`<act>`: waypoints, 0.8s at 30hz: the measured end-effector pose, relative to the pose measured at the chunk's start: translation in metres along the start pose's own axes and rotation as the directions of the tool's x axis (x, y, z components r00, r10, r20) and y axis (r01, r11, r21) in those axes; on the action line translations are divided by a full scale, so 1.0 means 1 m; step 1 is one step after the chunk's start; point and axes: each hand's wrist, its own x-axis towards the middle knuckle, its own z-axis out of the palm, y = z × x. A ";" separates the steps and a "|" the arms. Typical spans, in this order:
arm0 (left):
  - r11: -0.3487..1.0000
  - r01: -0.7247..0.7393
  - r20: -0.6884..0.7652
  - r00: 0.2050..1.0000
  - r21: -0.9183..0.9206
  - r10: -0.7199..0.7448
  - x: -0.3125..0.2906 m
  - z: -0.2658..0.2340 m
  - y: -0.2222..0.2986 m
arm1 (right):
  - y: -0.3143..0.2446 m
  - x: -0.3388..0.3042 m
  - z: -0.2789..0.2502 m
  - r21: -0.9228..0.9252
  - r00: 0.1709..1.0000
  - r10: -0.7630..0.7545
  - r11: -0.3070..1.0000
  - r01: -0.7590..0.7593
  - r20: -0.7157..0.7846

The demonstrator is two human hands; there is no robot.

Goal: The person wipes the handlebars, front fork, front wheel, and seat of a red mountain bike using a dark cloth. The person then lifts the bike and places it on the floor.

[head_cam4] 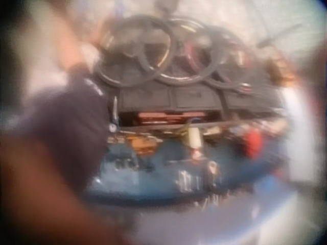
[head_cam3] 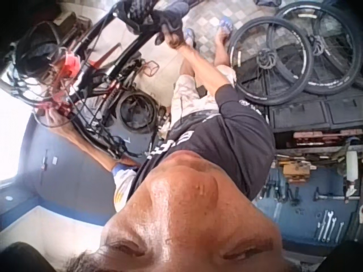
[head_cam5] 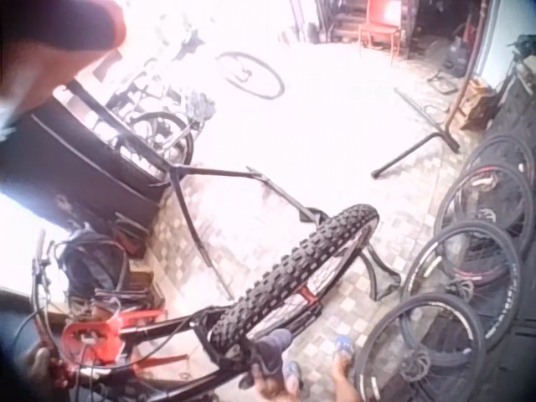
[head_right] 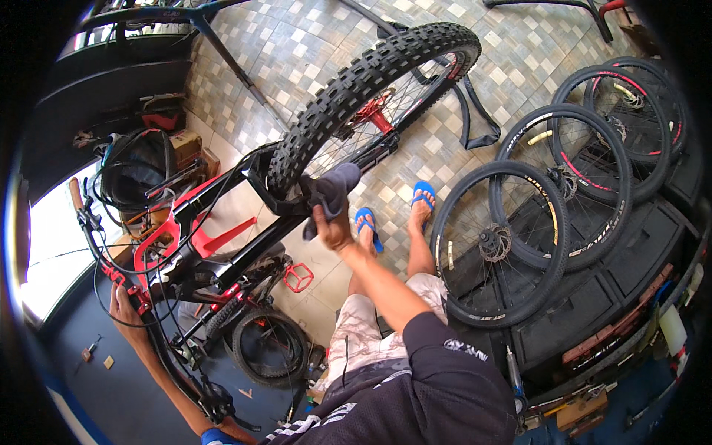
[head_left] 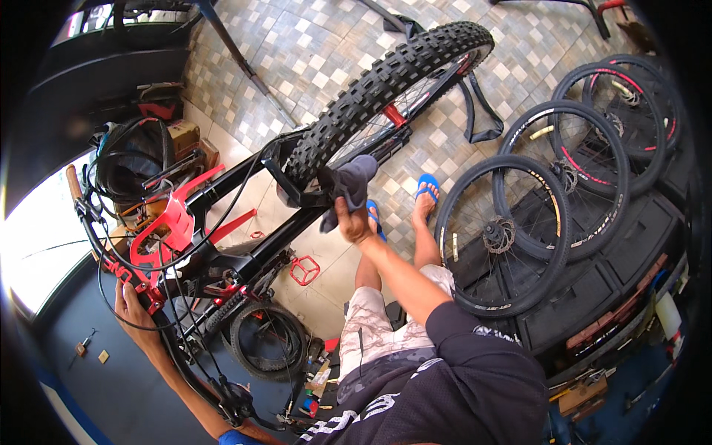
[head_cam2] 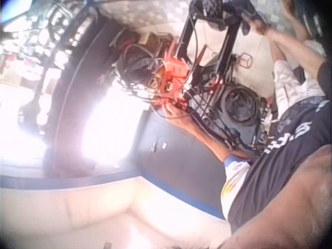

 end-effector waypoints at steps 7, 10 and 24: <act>0.993 -0.086 0.061 0.994 -0.076 0.091 0.020 0.004 0.005 | 0.075 0.080 -0.078 -0.082 0.960 0.208 0.971 -0.226 -0.187; 0.991 -0.136 -0.019 0.991 -0.012 0.135 0.012 0.012 0.001 | 0.029 0.029 -0.035 0.093 0.816 0.576 0.816 -0.571 -0.046; 0.993 -0.120 0.009 0.993 0.011 0.120 0.012 0.005 -0.004 | 0.058 0.096 -0.165 0.031 0.840 0.227 0.969 -0.244 -0.493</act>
